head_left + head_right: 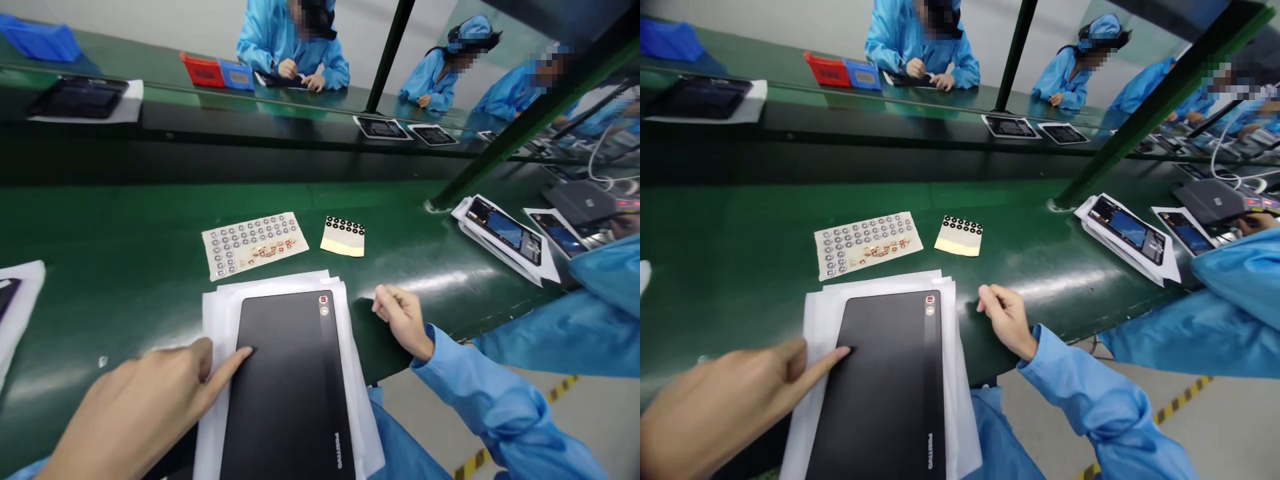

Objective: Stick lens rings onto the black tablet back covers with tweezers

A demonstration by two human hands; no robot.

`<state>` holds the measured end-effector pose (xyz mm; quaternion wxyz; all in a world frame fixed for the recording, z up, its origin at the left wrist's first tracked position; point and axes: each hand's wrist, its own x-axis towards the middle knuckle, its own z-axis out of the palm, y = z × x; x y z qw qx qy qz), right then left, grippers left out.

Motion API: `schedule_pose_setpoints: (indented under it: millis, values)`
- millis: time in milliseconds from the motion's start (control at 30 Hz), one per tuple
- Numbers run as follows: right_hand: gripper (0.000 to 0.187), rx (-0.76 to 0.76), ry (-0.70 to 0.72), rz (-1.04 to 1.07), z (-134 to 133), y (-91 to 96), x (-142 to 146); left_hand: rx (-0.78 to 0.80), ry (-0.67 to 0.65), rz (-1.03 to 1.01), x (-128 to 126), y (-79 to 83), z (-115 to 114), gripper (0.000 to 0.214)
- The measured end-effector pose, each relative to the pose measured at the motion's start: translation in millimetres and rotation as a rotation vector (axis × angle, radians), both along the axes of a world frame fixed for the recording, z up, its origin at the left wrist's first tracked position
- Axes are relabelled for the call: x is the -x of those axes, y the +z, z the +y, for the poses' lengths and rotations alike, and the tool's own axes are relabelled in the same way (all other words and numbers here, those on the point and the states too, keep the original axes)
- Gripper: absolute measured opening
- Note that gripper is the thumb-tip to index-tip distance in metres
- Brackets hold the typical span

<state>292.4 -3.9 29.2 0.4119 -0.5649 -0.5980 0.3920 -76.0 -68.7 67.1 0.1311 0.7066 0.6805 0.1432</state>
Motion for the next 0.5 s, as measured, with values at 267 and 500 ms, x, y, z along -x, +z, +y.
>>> schedule_pose_setpoints:
  millis: [267, 500]
  values:
    - [0.023, -0.161, 0.594, -0.592, 8, 49.6, 24, 0.001, -0.394, -0.341, -82, -6.3, 58, 0.021]
    - [0.029, -0.549, 0.736, -0.985, 10, 38.9, 22, -0.047, -0.412, -0.455, -88, -26.0, 60, 0.017]
